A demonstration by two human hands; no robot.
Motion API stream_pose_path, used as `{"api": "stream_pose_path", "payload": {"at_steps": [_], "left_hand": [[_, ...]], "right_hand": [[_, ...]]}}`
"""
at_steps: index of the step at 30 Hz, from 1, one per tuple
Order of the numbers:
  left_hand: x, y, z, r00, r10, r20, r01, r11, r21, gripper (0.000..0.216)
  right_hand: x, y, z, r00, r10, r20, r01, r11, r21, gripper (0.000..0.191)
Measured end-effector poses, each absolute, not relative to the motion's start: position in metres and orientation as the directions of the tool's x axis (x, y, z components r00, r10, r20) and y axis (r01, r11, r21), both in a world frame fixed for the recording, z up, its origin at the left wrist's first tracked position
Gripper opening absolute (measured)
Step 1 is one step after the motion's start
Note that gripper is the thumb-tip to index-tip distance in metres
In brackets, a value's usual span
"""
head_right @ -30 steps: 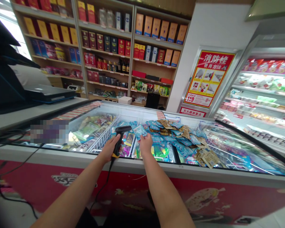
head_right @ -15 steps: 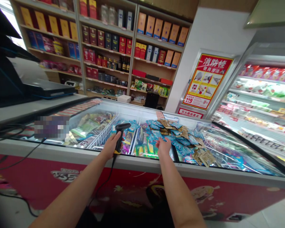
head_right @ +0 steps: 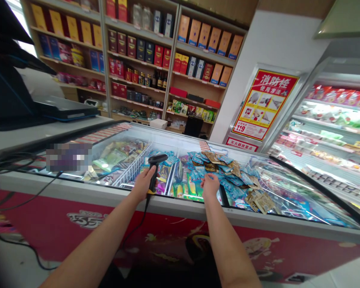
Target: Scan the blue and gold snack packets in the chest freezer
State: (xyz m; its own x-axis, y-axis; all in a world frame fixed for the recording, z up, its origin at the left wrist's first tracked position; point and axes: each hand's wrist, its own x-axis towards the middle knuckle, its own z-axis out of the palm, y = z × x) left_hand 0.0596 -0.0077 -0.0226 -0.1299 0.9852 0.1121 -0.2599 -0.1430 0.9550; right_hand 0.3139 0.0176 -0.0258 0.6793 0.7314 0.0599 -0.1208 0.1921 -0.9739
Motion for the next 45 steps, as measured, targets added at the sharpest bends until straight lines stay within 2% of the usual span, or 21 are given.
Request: {"api": "stream_pose_path", "payload": {"at_steps": [3, 6, 8, 10, 14, 16, 21, 24, 27, 33, 37, 41, 45], "left_hand": [[0.059, -0.008, -0.023, -0.122, 0.987, 0.105, -0.246, -0.133, 0.96, 0.053], [0.059, -0.009, -0.022, -0.121, 0.988, 0.1, -0.253, -0.128, 0.959, 0.053], [0.06, -0.008, -0.023, -0.131, 0.986, 0.102, -0.26, -0.134, 0.956, 0.052], [0.06, -0.006, -0.025, -0.147, 0.983, 0.109, -0.258, -0.145, 0.955, 0.052], [0.059, -0.003, -0.03, -0.173, 0.977, 0.123, -0.237, -0.162, 0.958, 0.051], [0.059, -0.003, -0.03, -0.181, 0.975, 0.126, -0.223, -0.166, 0.961, 0.052], [0.06, -0.005, -0.028, -0.196, 0.973, 0.124, -0.222, -0.167, 0.961, 0.052], [0.061, -0.006, -0.028, -0.207, 0.971, 0.119, -0.241, -0.169, 0.956, 0.051], [0.062, -0.006, -0.028, -0.212, 0.97, 0.118, -0.249, -0.17, 0.954, 0.05], [0.061, -0.004, -0.029, -0.166, 0.98, 0.108, -0.276, -0.151, 0.949, 0.051], [0.06, -0.003, -0.03, -0.153, 0.983, 0.106, -0.258, -0.143, 0.956, 0.051], [0.059, -0.001, -0.032, -0.164, 0.98, 0.114, -0.248, -0.153, 0.957, 0.052], [0.058, 0.002, -0.034, -0.166, 0.981, 0.103, -0.23, -0.141, 0.963, 0.052]], "right_hand": [[0.32, 0.017, -0.03, 0.702, 0.706, 0.092, -0.008, 0.137, -0.99, 0.036], [0.32, 0.01, -0.033, 0.697, 0.665, 0.267, 0.203, 0.174, -0.964, 0.035], [0.312, 0.005, -0.03, 0.617, 0.66, 0.429, 0.363, 0.245, -0.899, 0.036], [0.297, 0.005, -0.026, 0.479, 0.71, 0.515, 0.45, 0.305, -0.839, 0.037], [0.254, 0.026, -0.019, 0.195, 0.827, 0.528, 0.587, 0.333, -0.738, 0.029], [0.232, 0.045, -0.018, 0.064, 0.865, 0.498, 0.702, 0.316, -0.639, 0.028], [0.197, 0.085, -0.019, -0.137, 0.894, 0.426, 0.893, 0.298, -0.338, 0.045], [0.194, 0.096, -0.023, -0.146, 0.931, 0.334, 0.941, 0.235, -0.243, 0.055], [0.196, 0.097, -0.027, -0.148, 0.96, 0.237, 0.953, 0.202, -0.224, 0.057], [0.197, 0.084, -0.024, -0.126, 0.919, 0.375, 0.966, 0.2, -0.165, 0.05], [0.197, 0.078, -0.024, -0.115, 0.922, 0.37, 0.97, 0.184, -0.157, 0.041], [0.2, 0.078, -0.028, -0.163, 0.933, 0.32, 0.962, 0.222, -0.158, 0.052], [0.203, 0.075, -0.029, -0.164, 0.94, 0.298, 0.956, 0.225, -0.186, 0.051]]}}
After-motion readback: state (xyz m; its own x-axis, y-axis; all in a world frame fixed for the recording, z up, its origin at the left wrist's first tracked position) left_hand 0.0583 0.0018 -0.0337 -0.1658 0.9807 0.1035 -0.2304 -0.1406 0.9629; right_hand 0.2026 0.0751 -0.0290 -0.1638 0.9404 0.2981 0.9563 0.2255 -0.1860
